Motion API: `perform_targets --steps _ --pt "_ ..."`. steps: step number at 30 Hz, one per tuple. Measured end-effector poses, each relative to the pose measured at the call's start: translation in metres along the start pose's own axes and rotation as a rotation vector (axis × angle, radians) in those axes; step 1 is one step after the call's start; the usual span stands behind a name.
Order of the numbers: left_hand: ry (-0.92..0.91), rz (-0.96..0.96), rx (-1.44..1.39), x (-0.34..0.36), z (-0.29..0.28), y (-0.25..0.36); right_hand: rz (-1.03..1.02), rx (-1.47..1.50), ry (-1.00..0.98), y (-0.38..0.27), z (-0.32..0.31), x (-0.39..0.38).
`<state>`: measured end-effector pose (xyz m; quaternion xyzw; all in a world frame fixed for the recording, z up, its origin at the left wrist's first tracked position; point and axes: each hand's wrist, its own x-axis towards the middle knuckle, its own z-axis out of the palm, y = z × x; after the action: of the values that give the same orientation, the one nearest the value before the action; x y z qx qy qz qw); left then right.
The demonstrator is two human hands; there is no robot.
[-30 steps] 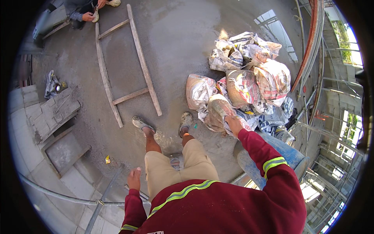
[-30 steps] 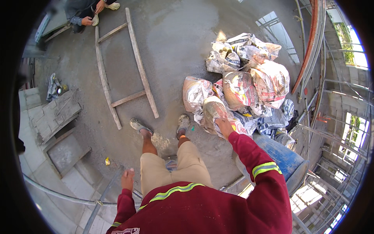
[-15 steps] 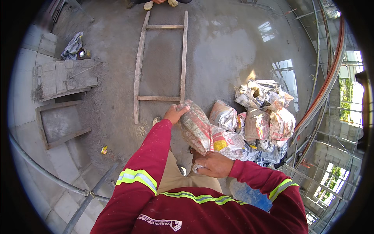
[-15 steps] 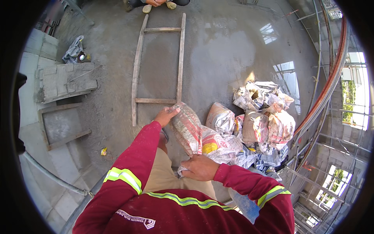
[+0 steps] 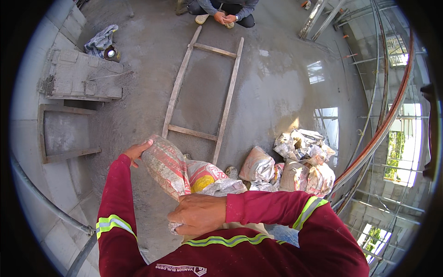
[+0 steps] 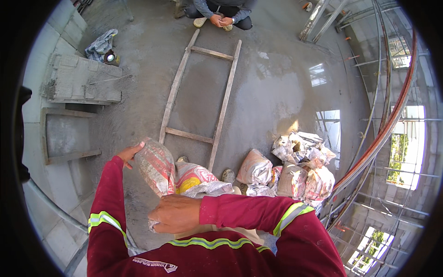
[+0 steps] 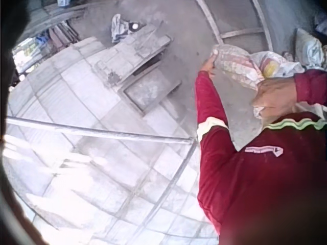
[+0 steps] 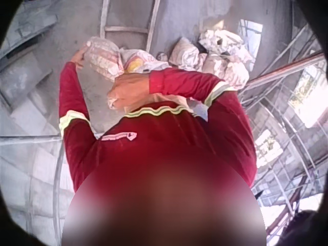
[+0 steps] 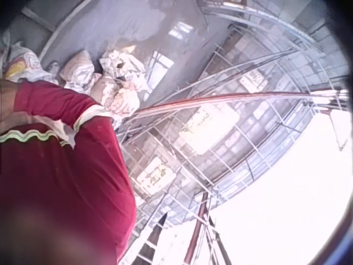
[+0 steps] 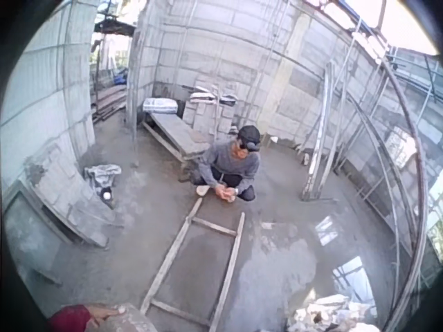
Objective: The person and a coworker lift and shake a wooden sieve frame to sift dry construction material onto the floor. The person repeatedly picks up bags of material, pours them into the sieve, and then resumes shaking the frame with the coworker.
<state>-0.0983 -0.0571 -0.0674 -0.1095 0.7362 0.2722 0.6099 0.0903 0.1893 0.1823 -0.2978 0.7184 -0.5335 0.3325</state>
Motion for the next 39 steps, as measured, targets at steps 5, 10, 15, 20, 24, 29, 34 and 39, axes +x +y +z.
perform_targets --steps 5,10,15,20,24,29,34,39 --pt "0.004 0.133 -0.086 0.045 0.005 -0.029 -0.036 0.059 0.075 0.011 -0.029 0.026" --pt "0.128 0.220 -0.209 0.077 0.068 -0.038 0.007 0.049 0.024 0.033 -0.055 0.014" --pt "0.445 0.295 -0.531 0.084 0.172 -0.079 0.139 0.070 -0.045 0.084 -0.103 -0.049" --pt "0.700 0.145 -0.728 0.087 0.325 -0.069 -0.052 -0.001 0.100 0.189 -0.135 -0.105" --pt "0.846 0.126 -0.960 0.124 0.395 0.054 -0.106 -0.071 0.237 0.296 -0.197 -0.116" --pt "0.861 0.046 -1.177 0.152 0.363 0.185 -0.228 -0.377 0.393 0.430 -0.266 -0.075" --pt "0.785 0.095 -1.191 0.196 0.350 0.228 0.139 -0.277 0.298 0.484 -0.344 -0.045" --pt "0.684 0.220 -1.255 0.251 0.348 0.289 0.412 -0.296 0.606 0.560 -0.369 -0.044"
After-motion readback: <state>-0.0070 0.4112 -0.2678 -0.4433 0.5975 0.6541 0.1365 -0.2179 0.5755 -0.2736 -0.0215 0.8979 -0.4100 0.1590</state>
